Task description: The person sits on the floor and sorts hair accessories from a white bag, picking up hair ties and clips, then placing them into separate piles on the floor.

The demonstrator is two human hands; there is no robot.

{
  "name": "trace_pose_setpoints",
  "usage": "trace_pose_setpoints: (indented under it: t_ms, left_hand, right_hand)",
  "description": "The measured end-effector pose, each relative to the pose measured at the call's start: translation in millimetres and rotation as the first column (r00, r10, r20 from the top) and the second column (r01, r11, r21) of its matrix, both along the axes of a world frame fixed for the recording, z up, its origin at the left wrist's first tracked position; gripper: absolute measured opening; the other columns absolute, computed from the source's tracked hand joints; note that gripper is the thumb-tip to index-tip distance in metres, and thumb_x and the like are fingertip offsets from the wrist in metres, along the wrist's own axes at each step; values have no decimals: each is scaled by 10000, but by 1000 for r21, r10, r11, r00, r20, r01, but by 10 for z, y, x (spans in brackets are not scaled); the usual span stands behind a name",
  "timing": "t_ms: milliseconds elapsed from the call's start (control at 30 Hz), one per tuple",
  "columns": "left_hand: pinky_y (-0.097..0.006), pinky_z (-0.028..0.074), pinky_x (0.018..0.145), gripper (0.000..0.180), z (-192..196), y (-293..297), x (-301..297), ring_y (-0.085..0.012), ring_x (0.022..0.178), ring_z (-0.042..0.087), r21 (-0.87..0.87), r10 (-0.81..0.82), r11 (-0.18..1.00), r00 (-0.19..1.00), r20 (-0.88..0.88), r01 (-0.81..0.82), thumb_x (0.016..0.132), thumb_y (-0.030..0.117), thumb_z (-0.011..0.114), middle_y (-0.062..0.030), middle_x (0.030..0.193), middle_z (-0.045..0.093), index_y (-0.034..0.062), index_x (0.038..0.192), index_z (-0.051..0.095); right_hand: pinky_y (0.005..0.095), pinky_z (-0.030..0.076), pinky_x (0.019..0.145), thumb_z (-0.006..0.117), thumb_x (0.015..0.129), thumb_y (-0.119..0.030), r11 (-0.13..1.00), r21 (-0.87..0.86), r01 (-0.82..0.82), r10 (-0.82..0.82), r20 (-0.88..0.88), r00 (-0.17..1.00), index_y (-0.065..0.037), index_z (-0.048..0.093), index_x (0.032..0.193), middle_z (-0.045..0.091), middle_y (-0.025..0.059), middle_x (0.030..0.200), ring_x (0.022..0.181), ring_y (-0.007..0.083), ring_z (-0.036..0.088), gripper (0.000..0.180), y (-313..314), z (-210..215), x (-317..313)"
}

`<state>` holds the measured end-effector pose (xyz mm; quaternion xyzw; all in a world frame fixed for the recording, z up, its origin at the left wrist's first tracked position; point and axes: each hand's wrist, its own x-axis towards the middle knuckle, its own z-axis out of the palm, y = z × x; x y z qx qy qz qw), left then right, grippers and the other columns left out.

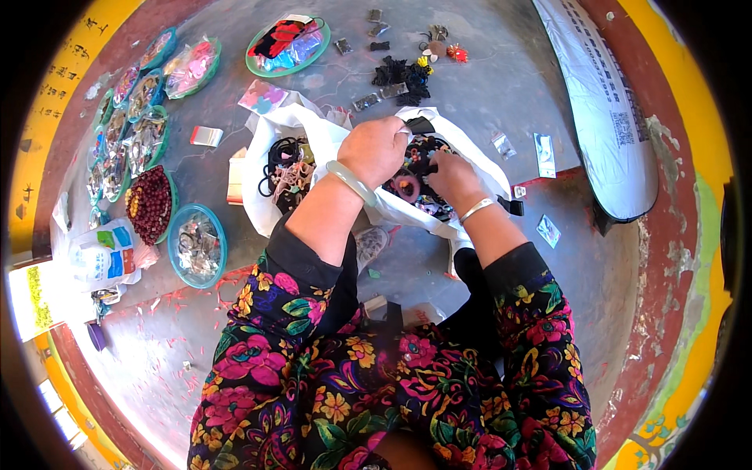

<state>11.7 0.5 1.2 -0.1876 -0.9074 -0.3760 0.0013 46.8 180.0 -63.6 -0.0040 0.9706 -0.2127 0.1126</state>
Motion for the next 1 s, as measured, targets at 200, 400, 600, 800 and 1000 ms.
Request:
trace_pose_setpoints:
  t_ms: [200,400,600,800,1000]
  left_hand:
    - [-447,434,606,188,7,24,2,-396,695,564,-3,-4,1000,1000,7,4,827,197,496,-207,710,578,29,830,581]
    - [-474,441,668,224,92,11,4,-403,747,570,-73,7,997,996,86,-1,832,217,469,-220,765,594,34,881,588]
    - [-488,443,700,243,133,17,7,-407,775,573,-89,-13,996,994,107,23,834,223,457,-226,790,604,33,903,593]
    - [-454,433,597,183,18,10,-7,-400,678,566,-39,2,999,1000,-9,-2,823,201,496,-212,686,578,45,835,591]
    - [-452,433,606,187,20,5,-19,-401,689,566,-40,0,999,1000,-3,0,821,201,497,-218,695,578,41,835,593]
  right_hand:
    - [375,485,736,647,699,-160,897,-432,94,-107,-5,994,-48,642,870,642,172,831,805,342,615,204,-140,147,107]
    - [282,471,528,630,755,-115,932,-342,120,-167,-112,980,-30,638,960,628,112,710,512,185,589,222,30,437,22]
    - [270,468,497,606,783,-116,946,-317,60,-83,-62,995,-17,619,983,625,86,696,495,146,602,223,236,258,92]
    - [227,380,390,592,800,-93,776,-505,377,-197,373,907,24,590,976,596,51,657,451,98,547,211,234,441,83]
    - [207,280,345,580,822,-88,479,-671,566,-136,580,803,5,573,968,524,20,589,382,78,433,174,274,519,86]
